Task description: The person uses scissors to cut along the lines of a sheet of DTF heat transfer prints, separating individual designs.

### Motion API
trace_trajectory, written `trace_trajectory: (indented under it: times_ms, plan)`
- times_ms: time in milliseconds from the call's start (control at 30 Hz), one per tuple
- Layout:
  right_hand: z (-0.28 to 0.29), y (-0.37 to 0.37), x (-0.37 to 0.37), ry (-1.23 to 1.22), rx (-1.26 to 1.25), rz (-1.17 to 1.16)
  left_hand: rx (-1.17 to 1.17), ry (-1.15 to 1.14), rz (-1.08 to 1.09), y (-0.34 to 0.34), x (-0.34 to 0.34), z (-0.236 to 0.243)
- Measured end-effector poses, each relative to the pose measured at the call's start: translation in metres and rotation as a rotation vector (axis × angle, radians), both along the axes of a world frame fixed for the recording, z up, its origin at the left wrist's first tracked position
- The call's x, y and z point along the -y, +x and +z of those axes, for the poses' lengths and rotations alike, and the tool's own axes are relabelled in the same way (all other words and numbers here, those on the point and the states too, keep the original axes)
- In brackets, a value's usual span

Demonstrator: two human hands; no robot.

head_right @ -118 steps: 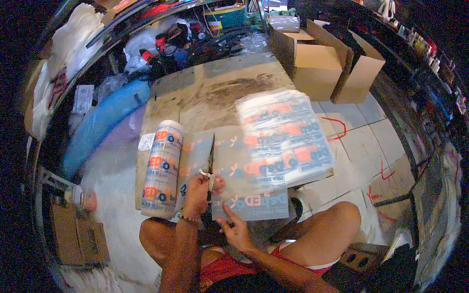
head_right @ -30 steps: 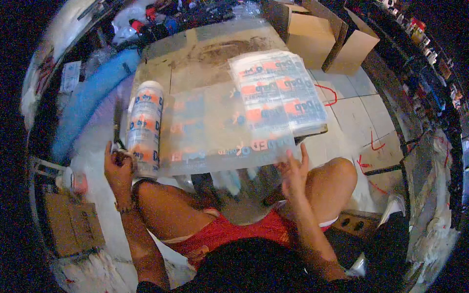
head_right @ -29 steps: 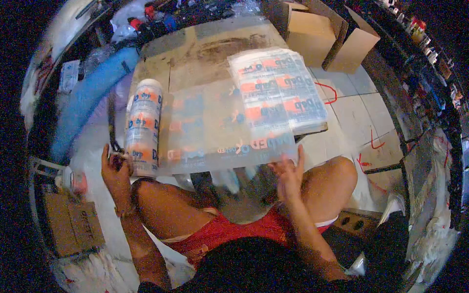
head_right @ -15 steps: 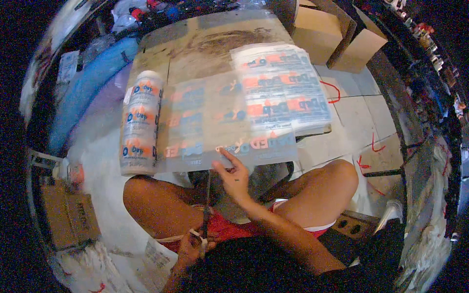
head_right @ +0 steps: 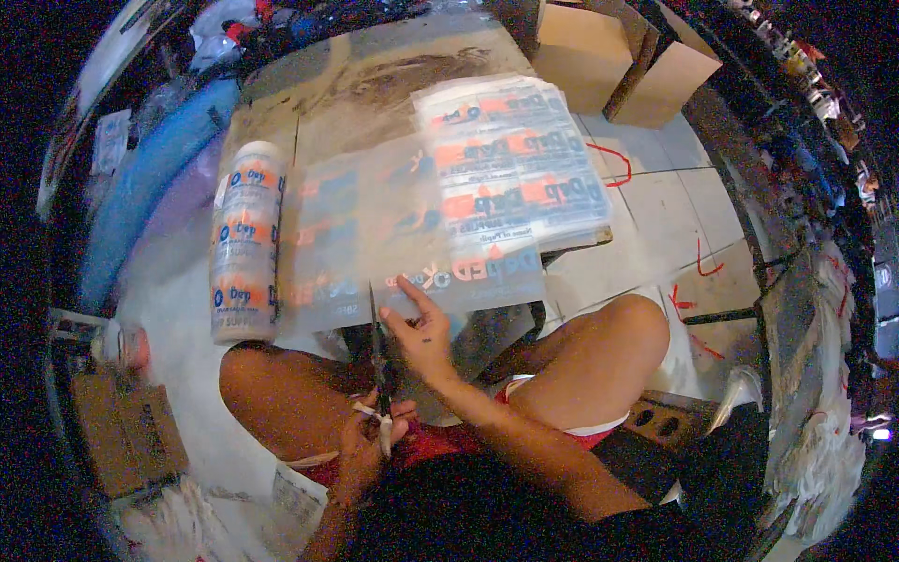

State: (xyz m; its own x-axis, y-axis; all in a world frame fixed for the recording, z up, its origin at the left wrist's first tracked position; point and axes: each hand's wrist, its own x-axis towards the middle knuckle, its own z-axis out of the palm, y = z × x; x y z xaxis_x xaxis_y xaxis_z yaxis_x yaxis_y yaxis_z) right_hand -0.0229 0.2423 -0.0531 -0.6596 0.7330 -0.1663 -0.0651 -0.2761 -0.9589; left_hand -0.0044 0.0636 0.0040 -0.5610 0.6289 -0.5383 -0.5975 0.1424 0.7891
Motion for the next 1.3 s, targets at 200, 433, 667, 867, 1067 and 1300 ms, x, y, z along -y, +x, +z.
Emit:
trace_trajectory:
  times_ms: [200, 433, 667, 867, 1067, 1300]
  plan:
    - [-0.007, 0.001, 0.003, -0.050, -0.036, 0.010, 0.092, 0.062, 0.041, -0.002, 0.002, 0.001]
    - [-0.004, -0.002, 0.002, 0.026, -0.111, 0.013, 0.146, 0.070, 0.073, -0.031, -0.026, 0.010]
    - [-0.012, 0.003, -0.003, 0.111, -0.075, 0.071, 0.003, 0.013, 0.033, -0.066, -0.053, 0.007]
    - [-0.033, 0.011, -0.004, 0.079, -0.012, 0.101, 0.005, 0.104, 0.060, -0.111, -0.089, 0.006]
    - [-0.036, 0.008, -0.009, 0.366, 0.006, 0.062, -0.173, 0.081, -0.025, -0.177, -0.142, -0.003]
    - [-0.014, 0.012, -0.001, 0.198, 0.045, 0.087, -0.378, 0.167, -0.017, -0.249, -0.184, 0.027]
